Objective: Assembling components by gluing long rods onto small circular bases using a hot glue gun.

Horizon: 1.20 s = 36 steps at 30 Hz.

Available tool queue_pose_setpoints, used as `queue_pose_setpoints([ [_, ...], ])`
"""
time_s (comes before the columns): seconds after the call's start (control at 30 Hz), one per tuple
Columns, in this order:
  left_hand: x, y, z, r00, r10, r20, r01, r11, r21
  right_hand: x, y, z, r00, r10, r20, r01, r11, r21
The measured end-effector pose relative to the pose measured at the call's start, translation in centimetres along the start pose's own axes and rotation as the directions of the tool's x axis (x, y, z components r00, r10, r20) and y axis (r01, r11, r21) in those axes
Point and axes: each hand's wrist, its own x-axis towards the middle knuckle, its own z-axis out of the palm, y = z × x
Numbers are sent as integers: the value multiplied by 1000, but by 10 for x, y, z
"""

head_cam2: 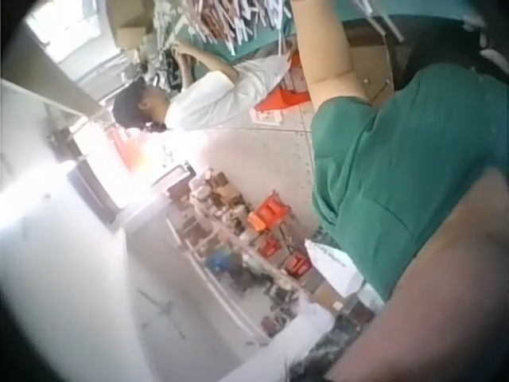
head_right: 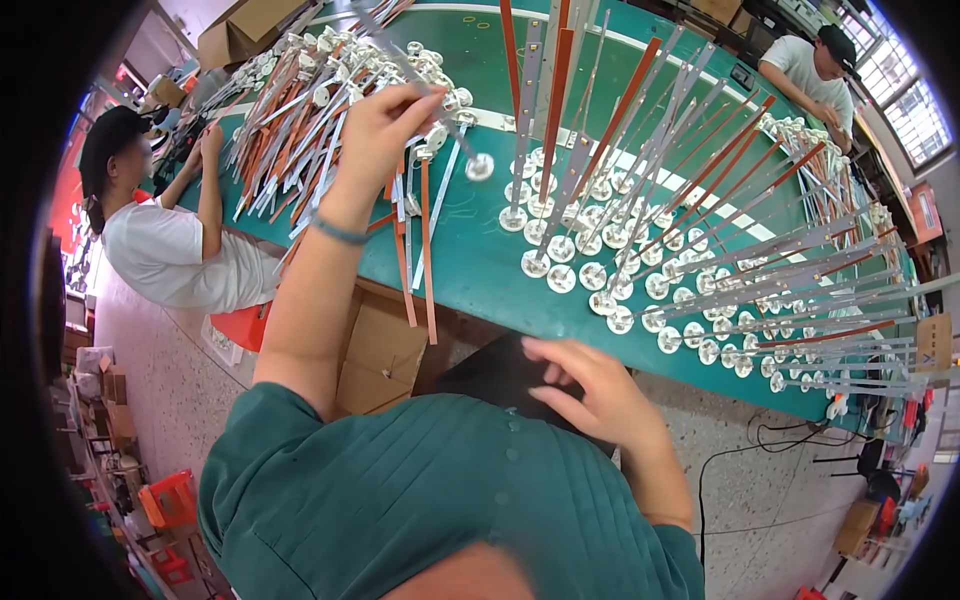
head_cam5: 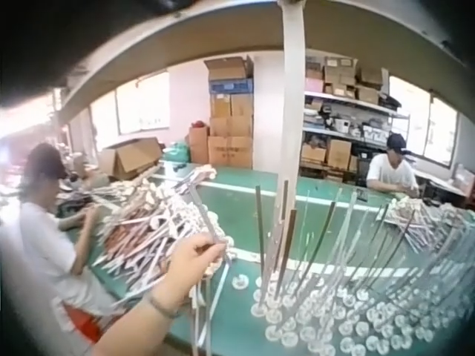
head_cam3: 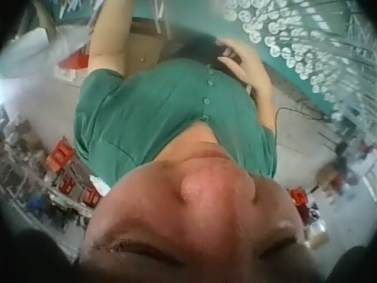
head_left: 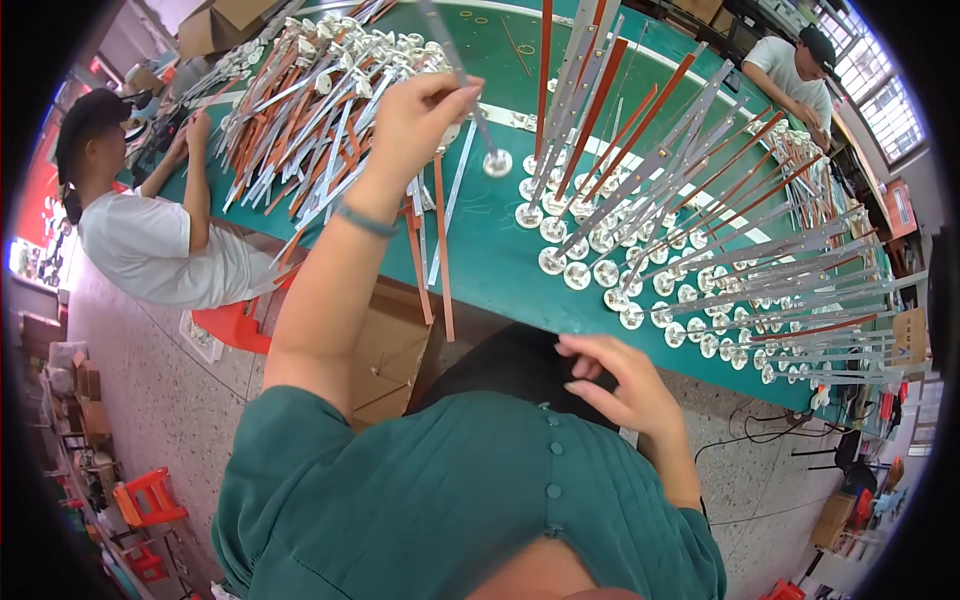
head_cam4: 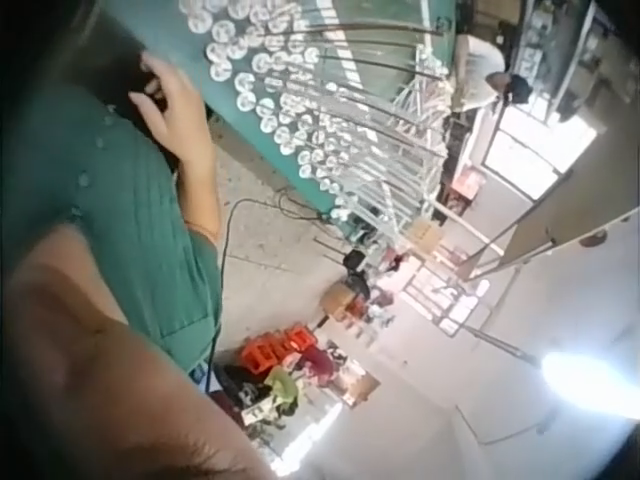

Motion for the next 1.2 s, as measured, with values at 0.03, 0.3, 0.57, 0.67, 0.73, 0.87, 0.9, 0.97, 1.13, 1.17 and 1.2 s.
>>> queue_pose_setpoints([
  [0.03, 14, -13, 10, 1000, 25, 10, -25, 1000, 0, -9, 6, -1, 1000, 0, 1, 0, 1000, 2],
  [0.3, 80, -69, 67, 987, 117, 114, -137, 973, 186, -69, 41, -11, 910, 219, -352, -219, 975, 41],
  [0.57, 97, -72, 79, 978, 55, 200, -91, 981, 173, -79, 60, -14, 883, 269, -385, -273, 961, 45],
  [0.67, 99, -74, 78, 977, 78, 197, -118, 973, 200, -77, 61, -13, 888, 262, -379, -267, 963, 41],
  [0.73, 97, -73, 71, 978, 59, 200, -108, 964, 245, -77, 62, -13, 883, 264, -388, -267, 963, 49],
  [0.87, 71, -68, 41, 991, 71, 114, -118, 871, 478, -82, 66, -9, 878, 267, -397, -265, 962, 61],
  [0.9, 58, -65, 38, 995, -29, 99, -47, 729, 683, -84, 68, -7, 871, 279, -404, -275, 959, 71],
  [0.97, 23, -85, 39, 961, -86, 261, -204, 417, 886, -84, 71, -5, 872, 284, -399, -276, 958, 79],
  [1.13, -2, -96, 63, 939, -225, 259, -201, 250, 947, -81, 67, 1, 884, 284, -372, -274, 958, 83],
  [1.17, 7, -98, 70, 945, -207, 254, -194, 269, 943, -84, 65, 2, 865, 296, -405, -287, 954, 85],
  [1.2, 18, -98, 69, 914, -299, 274, -184, 296, 937, -87, 64, 4, 869, 301, -392, -279, 954, 112],
])
